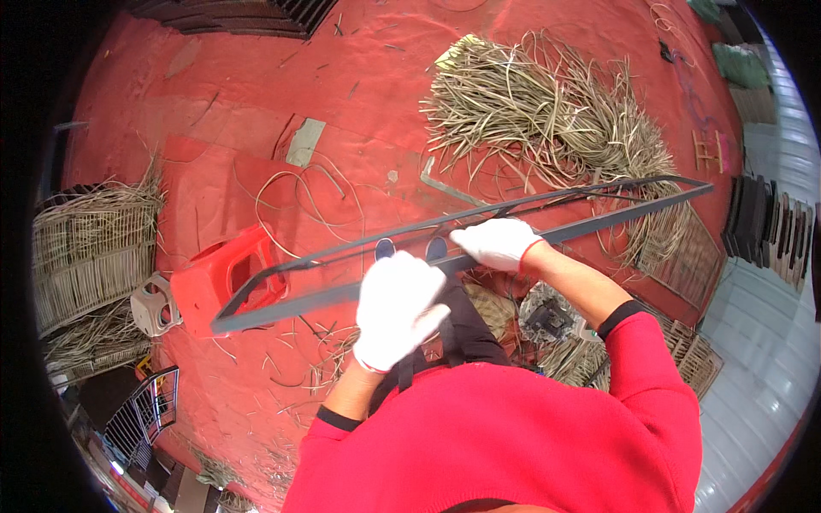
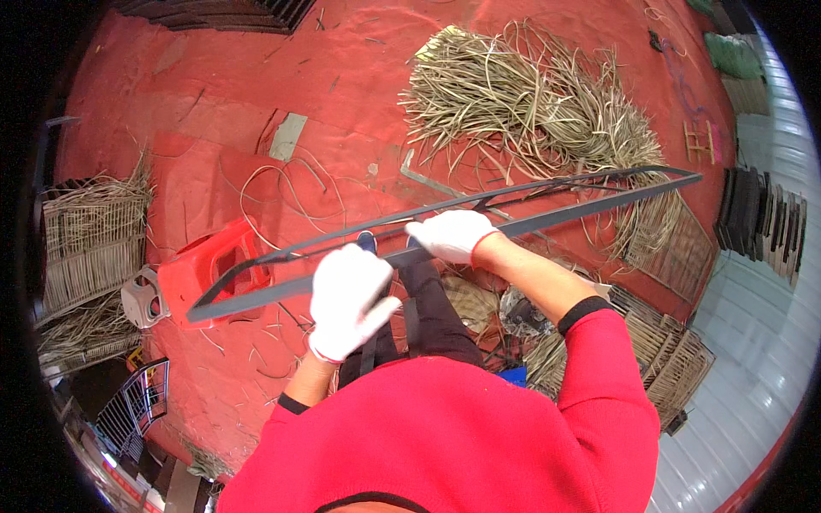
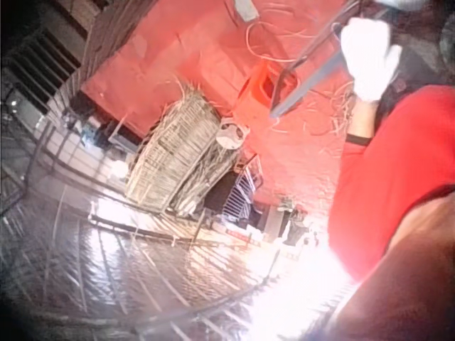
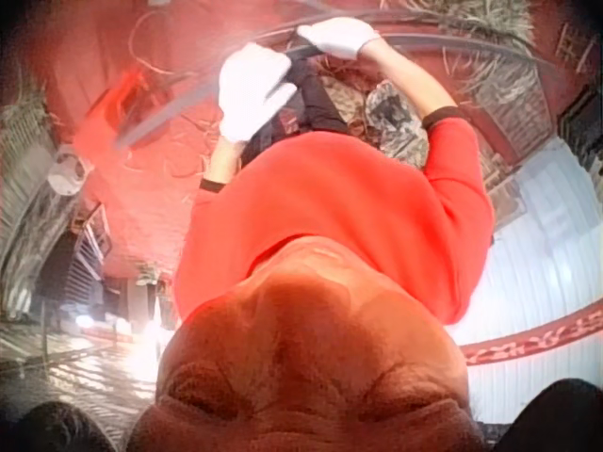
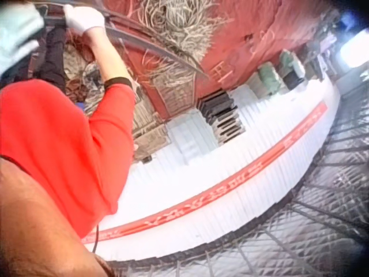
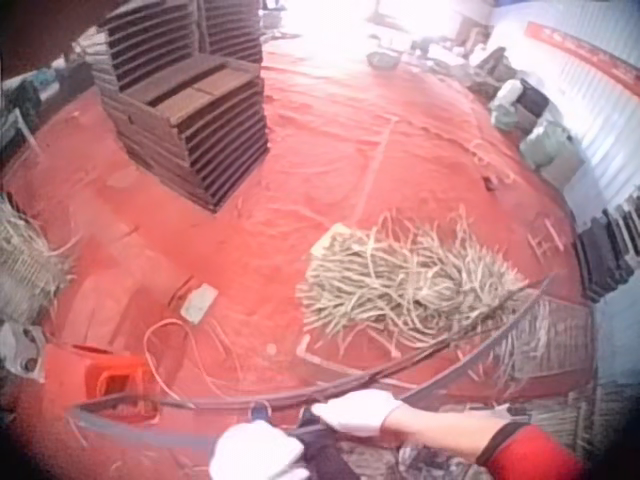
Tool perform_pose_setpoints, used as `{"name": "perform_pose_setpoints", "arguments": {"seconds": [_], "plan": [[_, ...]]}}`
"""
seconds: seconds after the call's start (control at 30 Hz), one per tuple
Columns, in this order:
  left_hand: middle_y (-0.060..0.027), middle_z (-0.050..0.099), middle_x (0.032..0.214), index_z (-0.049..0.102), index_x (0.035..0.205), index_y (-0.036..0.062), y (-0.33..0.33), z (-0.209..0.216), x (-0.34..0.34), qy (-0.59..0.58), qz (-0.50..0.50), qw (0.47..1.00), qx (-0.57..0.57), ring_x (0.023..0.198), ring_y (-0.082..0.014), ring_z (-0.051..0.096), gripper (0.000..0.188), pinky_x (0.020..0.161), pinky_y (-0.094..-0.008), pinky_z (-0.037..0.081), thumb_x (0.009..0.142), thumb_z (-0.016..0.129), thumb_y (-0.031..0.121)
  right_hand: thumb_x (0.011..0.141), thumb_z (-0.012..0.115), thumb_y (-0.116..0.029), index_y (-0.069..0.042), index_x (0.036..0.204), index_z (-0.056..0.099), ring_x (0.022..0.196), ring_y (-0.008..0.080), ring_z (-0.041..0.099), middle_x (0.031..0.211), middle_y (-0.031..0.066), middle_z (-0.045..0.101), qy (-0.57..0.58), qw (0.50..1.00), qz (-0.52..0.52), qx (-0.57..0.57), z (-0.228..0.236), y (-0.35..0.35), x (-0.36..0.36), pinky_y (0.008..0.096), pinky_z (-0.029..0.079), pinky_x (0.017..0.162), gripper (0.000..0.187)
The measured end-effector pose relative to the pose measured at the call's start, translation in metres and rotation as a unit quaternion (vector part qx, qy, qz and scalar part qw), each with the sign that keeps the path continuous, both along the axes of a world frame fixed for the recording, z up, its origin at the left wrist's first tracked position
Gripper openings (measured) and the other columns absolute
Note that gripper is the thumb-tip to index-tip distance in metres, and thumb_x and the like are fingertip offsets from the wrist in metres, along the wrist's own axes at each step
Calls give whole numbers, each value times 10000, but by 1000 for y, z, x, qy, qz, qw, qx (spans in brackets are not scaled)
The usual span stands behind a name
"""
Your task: The person assembles a metal frame by positioning metal bars and attaching dried plant strips using a staple gun. They repeatedly align the bars, insert the strips, and secure them with staples while sitting on the floor.
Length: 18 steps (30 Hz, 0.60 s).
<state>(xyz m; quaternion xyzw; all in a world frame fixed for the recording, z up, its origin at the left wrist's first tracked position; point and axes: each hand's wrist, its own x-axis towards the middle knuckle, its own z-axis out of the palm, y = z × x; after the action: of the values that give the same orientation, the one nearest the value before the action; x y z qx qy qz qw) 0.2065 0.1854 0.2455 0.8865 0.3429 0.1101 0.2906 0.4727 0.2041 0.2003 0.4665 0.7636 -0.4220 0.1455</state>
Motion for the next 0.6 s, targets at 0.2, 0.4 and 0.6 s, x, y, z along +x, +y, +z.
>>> {"name": "perform_pose_setpoints", "arguments": {"seconds": [0.2,0.4,0.6], "plan": [[-88,586,643,608,908,129,-27,46,-49,155,-4,985,-74,604,-292,639,308,561,-417,489,818,742,392,961,462,-605,-99,1220,605,970,409,684,960,211,718,68,988,-39,-133,60,-40,-60,499,525,846,586],[-114,614,631,654,805,121,-109,75,-176,189,97,970,-119,593,-321,640,189,565,-423,486,749,764,264,782,710,-406,-114,949,695,730,348,712,757,133,709,-129,985,20,-109,84,-87,30,470,547,647,337],[-138,650,663,665,750,86,-151,112,-273,323,257,885,-213,647,-306,685,366,604,-405,520,627,857,372,811,603,-221,-113,909,684,722,398,689,731,163,681,104,990,62,67,78,-116,-115,511,530,620,167]]}}
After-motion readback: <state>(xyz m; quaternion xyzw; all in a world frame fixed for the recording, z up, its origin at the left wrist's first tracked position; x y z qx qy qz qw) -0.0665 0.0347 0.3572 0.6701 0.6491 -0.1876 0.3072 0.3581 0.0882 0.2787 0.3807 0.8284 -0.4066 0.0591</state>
